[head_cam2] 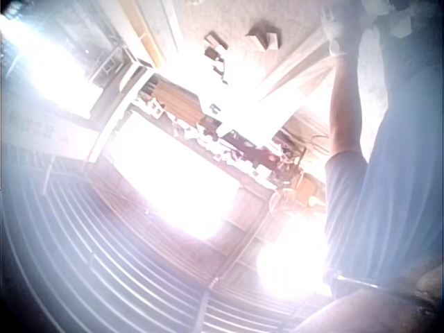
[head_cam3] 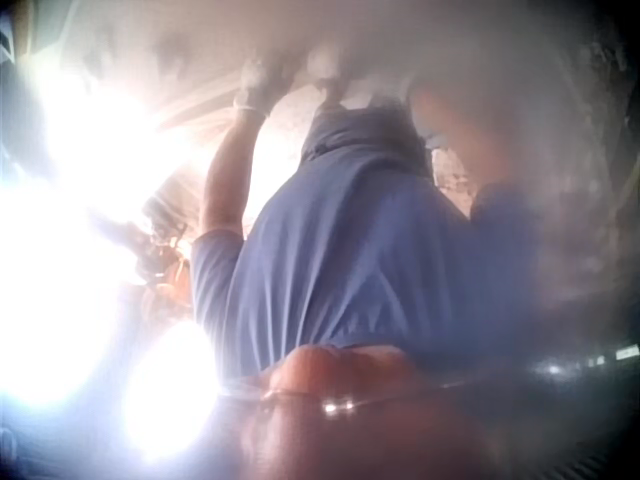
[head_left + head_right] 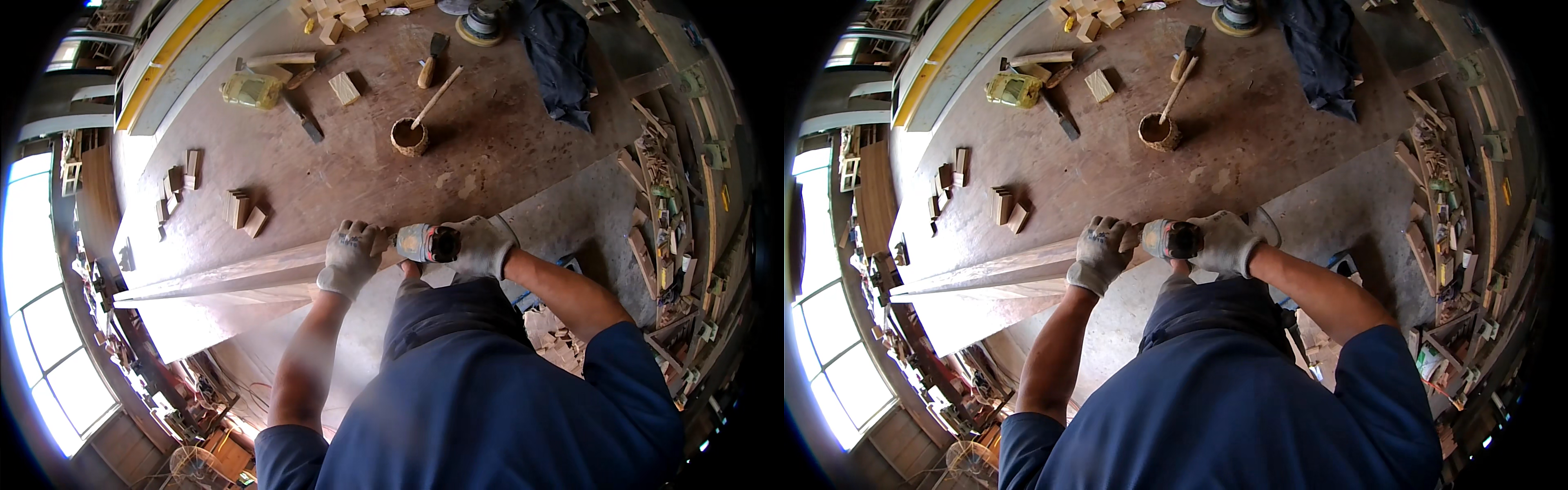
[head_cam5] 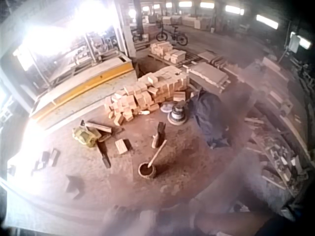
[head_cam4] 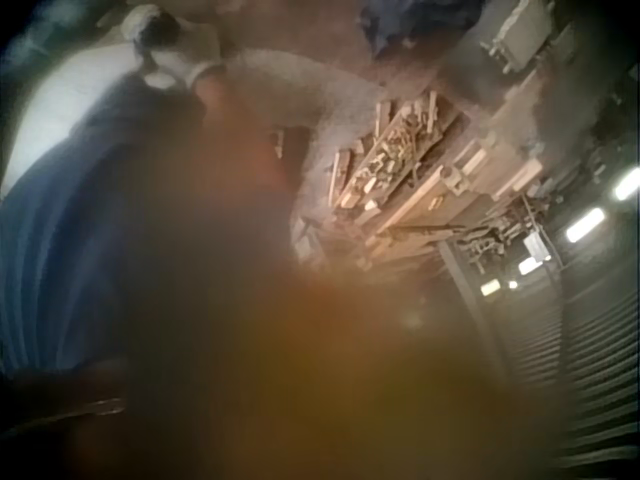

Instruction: The person assembles wooden frames by applying glue to small blocks and attaching them to long planks using a nail gun. They repeatedly pick up blocks, apply glue, position them on the planks, and secure them with nails, then move the assembled planks to a drying rack.

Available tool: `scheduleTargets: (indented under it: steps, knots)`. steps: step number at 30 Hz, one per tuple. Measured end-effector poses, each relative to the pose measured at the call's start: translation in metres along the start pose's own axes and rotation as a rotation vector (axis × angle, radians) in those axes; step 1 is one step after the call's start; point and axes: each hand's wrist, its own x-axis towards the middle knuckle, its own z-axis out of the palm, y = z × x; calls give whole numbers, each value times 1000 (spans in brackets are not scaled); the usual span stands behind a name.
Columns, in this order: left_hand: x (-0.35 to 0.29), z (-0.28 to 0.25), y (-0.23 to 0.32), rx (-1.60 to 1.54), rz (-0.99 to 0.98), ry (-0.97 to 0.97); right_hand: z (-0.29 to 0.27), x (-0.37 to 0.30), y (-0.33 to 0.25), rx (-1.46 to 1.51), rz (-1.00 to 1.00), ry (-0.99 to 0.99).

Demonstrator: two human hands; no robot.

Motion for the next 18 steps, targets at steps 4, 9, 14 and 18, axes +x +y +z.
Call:
scheduleTargets:
  steps: [4,9,14,18]
  knots:
    - [1,0,-2,-2,10,2,4,2,0,37,36,6]
    - [1,0,-1,1,11,5,-3,3,-7,17,34,-33]
    - [1,0,-1,-4,9,3,4,4,1,-11,18,-54]
    - [1,1,-2,-27,16,30,-1,5,-4,27,88,-75]
